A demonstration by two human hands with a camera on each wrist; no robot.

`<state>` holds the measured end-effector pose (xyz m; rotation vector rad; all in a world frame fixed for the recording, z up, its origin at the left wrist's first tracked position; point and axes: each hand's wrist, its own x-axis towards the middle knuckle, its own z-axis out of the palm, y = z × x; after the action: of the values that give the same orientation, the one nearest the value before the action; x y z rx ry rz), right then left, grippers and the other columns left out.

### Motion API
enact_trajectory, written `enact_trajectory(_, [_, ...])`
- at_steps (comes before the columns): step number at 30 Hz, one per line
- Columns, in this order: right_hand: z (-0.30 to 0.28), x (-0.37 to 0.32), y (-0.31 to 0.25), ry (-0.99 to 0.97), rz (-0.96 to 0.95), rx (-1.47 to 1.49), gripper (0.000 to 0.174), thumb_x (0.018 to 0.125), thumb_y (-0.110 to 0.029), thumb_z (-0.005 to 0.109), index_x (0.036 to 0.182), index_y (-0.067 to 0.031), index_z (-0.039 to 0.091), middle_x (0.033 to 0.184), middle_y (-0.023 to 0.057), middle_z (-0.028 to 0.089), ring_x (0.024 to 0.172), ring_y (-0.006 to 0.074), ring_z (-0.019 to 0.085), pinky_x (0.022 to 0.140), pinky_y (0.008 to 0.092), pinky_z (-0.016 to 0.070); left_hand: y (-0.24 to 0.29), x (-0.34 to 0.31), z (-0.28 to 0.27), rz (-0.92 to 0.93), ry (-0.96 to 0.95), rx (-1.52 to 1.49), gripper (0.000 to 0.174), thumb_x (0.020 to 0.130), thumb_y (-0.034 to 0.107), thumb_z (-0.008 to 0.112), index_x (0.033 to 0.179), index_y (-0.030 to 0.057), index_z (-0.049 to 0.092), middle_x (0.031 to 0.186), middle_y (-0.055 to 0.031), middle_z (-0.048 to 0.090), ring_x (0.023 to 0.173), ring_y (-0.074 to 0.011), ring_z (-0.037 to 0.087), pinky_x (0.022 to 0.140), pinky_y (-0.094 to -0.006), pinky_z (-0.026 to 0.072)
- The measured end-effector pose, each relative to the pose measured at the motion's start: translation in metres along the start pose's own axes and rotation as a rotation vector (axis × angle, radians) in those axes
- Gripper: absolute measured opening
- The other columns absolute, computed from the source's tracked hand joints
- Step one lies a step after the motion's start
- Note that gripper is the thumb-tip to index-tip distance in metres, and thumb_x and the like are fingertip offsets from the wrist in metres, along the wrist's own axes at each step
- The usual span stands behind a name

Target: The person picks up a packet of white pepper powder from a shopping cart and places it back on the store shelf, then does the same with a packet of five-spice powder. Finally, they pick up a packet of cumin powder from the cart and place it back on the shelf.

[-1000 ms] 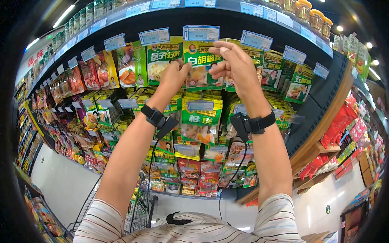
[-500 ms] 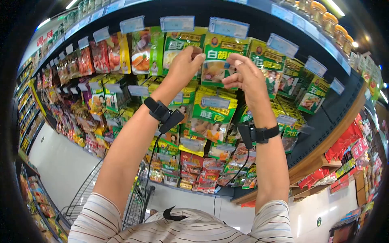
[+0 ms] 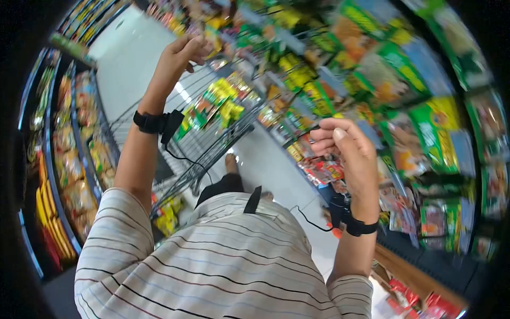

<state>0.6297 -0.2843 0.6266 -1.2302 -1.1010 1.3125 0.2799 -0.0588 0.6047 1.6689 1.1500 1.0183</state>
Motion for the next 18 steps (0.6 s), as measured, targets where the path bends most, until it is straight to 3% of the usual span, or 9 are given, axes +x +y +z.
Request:
enact_trajectory(3, [0.035, 0.056, 0.077, -0.090, 0.217, 0.083, 0.029, 0.106, -0.017, 0.049, 0.121, 0.0046, 0.062, 0.108, 0.0157, 0.072, 0.091, 0.0193, 0.070, 0.082, 0.0330, 0.0566, -0.143, -0.023, -0.080, -0.451, 0.094, 0.110, 0.038, 0.101, 0.041, 0.059, 0.111, 0.0046, 0.065, 0.096, -0.0050, 0.071, 0.081, -0.0148, 0.068, 0.068, -0.0296, 0.0518])
enact_trajectory(8, [0.084, 0.113, 0.131, -0.093, 0.443, 0.074, 0.032, 0.106, -0.021, 0.051, 0.121, 0.0045, 0.062, 0.107, 0.0170, 0.072, 0.091, 0.0201, 0.070, 0.083, 0.0334, 0.0568, -0.333, -0.059, -0.124, -0.809, 0.033, 0.199, 0.043, 0.101, 0.040, 0.057, 0.114, -0.0003, 0.062, 0.104, -0.0119, 0.069, 0.088, -0.0209, 0.069, 0.071, -0.0362, 0.0560])
enact_trajectory(9, [0.094, 0.124, 0.136, -0.110, 0.468, 0.065, 0.032, 0.106, -0.022, 0.052, 0.121, 0.0046, 0.062, 0.107, 0.0171, 0.072, 0.092, 0.0202, 0.070, 0.083, 0.0335, 0.0568, -0.361, -0.065, -0.122, -0.855, 0.037, 0.192, 0.044, 0.100, 0.039, 0.058, 0.117, -0.0007, 0.062, 0.102, -0.0110, 0.069, 0.092, -0.0212, 0.069, 0.070, -0.0369, 0.0561])
enact_trajectory(11, [0.111, 0.141, 0.145, -0.143, 0.517, 0.051, 0.034, 0.105, -0.023, 0.052, 0.121, 0.0047, 0.062, 0.107, 0.0174, 0.071, 0.092, 0.0203, 0.070, 0.083, 0.0337, 0.0568, -0.436, -0.072, -0.124, -0.942, -0.014, 0.323, 0.047, 0.097, 0.039, 0.060, 0.124, -0.0004, 0.060, 0.103, -0.0137, 0.070, 0.096, -0.0296, 0.071, 0.077, -0.0414, 0.0570])
enact_trajectory(13, [0.124, 0.161, 0.153, -0.146, 0.580, 0.026, 0.034, 0.105, -0.023, 0.051, 0.122, 0.0055, 0.061, 0.109, 0.0191, 0.071, 0.092, 0.0213, 0.070, 0.083, 0.0348, 0.0568, -0.528, -0.088, -0.115, -0.737, 0.026, 0.762, 0.051, 0.094, 0.037, 0.064, 0.129, 0.0013, 0.059, 0.106, -0.0187, 0.071, 0.103, -0.0393, 0.070, 0.090, -0.0454, 0.0549])
enact_trajectory(14, [0.131, 0.168, 0.155, -0.139, 0.601, 0.023, 0.034, 0.105, -0.022, 0.050, 0.122, 0.0058, 0.061, 0.109, 0.0196, 0.070, 0.092, 0.0216, 0.070, 0.083, 0.0351, 0.0568, -0.519, -0.085, -0.116, -0.829, -0.012, 0.577, 0.059, 0.088, 0.034, 0.071, 0.136, 0.0036, 0.054, 0.124, -0.0241, 0.066, 0.118, -0.0433, 0.063, 0.101, -0.0464, 0.0500])
enact_trajectory(17, [0.142, 0.183, 0.170, -0.091, 0.671, 0.026, 0.034, 0.105, -0.021, 0.049, 0.121, 0.0068, 0.060, 0.110, 0.0211, 0.070, 0.091, 0.0229, 0.069, 0.083, 0.0363, 0.0568, -0.520, -0.075, -0.101, -0.810, -0.012, 0.766, 0.060, 0.085, 0.026, 0.071, 0.138, 0.0064, 0.052, 0.143, -0.0230, 0.054, 0.131, -0.0401, 0.053, 0.104, -0.0484, 0.0494])
enact_trajectory(18, [0.145, 0.187, 0.172, -0.076, 0.696, 0.033, 0.034, 0.105, -0.021, 0.049, 0.121, 0.0069, 0.060, 0.109, 0.0212, 0.070, 0.091, 0.0231, 0.069, 0.083, 0.0365, 0.0568, -0.523, -0.071, -0.099, -0.817, -0.057, 0.829, 0.061, 0.083, 0.024, 0.073, 0.137, 0.0065, 0.049, 0.143, -0.0182, 0.054, 0.132, -0.0388, 0.053, 0.103, -0.0493, 0.0498])
